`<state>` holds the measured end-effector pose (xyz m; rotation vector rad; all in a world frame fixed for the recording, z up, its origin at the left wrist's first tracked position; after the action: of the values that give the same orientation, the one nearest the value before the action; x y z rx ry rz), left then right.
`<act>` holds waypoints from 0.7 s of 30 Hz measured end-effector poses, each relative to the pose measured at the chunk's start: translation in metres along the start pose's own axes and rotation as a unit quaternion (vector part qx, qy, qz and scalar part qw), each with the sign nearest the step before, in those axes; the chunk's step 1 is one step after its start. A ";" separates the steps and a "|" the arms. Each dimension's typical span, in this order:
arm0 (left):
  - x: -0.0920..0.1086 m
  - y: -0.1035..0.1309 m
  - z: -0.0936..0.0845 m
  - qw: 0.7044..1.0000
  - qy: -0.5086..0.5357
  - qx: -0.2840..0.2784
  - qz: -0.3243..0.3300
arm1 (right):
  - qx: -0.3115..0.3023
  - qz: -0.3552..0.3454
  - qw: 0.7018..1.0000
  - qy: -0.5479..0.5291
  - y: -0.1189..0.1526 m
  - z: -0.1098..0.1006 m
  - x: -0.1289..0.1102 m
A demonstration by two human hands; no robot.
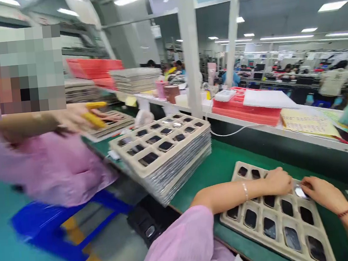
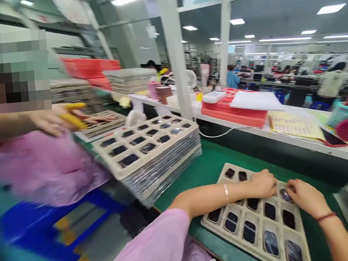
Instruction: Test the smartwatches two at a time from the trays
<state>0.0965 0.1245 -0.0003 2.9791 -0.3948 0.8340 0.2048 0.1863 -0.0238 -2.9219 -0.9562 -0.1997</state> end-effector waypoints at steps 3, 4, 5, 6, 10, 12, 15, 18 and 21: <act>0.003 0.015 -0.003 0.999 -0.031 0.009 0.023 | -0.034 0.017 0.999 0.009 0.011 -0.031 -0.016; 0.002 0.018 -0.005 0.999 -0.039 0.011 0.031 | -0.028 0.027 0.999 0.000 0.013 -0.045 -0.018; 0.001 0.020 -0.008 0.998 -0.047 0.013 0.042 | -0.012 0.043 0.999 -0.011 0.014 -0.061 -0.016; 0.000 0.022 -0.011 0.997 -0.053 0.015 0.053 | 0.012 0.055 0.998 -0.026 0.015 -0.079 -0.014; -0.009 0.027 -0.021 0.994 -0.070 0.022 0.080 | 0.208 0.085 0.972 -0.075 0.018 -0.177 0.002; -0.013 0.032 -0.025 0.994 -0.069 0.028 0.086 | 0.319 0.097 0.940 -0.079 0.017 -0.232 0.014; -0.022 0.044 -0.035 0.994 -0.040 0.050 0.089 | 0.428 0.132 0.891 -0.075 0.002 -0.299 0.046; -0.035 0.060 -0.053 0.993 -0.014 0.075 0.092 | 0.473 0.222 0.850 -0.065 -0.006 -0.335 0.105; -0.063 0.079 -0.076 0.992 0.007 0.112 0.063 | 0.451 0.320 0.832 -0.028 0.016 -0.338 0.166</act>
<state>-0.0131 0.0696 0.0289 3.1790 -0.5264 0.9714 0.3121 0.2375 0.3337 -2.1529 0.0374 0.3008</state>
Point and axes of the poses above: each hand's wrist, its own y-axis away from the middle knuckle, its own z-axis out of the palm, x = y × z, the point moved 10 cm from there along -y, towards the middle knuckle, and after that the axes turned 10 degrees about y, right-handed, at the moved point
